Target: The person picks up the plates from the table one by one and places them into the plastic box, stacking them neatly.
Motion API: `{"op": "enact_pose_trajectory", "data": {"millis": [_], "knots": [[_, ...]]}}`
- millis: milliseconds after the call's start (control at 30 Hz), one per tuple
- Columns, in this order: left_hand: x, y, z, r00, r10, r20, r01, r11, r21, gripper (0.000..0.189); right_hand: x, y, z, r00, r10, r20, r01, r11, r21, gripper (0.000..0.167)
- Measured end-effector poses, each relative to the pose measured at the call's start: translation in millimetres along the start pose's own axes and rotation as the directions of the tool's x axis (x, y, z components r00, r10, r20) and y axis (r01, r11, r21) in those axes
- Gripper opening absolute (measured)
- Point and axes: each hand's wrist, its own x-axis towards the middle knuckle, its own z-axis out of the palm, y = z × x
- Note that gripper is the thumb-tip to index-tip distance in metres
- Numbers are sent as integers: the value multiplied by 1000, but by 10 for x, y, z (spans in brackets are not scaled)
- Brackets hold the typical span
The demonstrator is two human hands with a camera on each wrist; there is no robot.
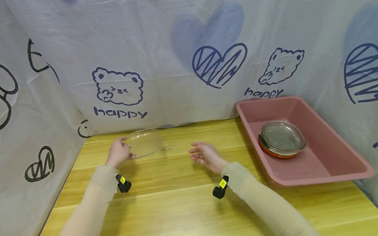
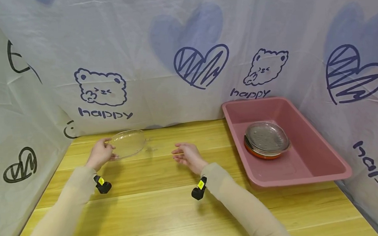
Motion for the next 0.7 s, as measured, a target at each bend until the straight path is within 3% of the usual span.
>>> {"op": "enact_pose_trajectory", "data": {"millis": [467,700], "knots": [[-54,440,583,992,117,41,-116,993,-21,50,-21,-35,-185,1000,0,-16,0,1000,23,48],[-114,566,798,981,176,76,-175,984,-26,49,-35,-64,-228,1000,3,-14,-2,998,64,44]]}}
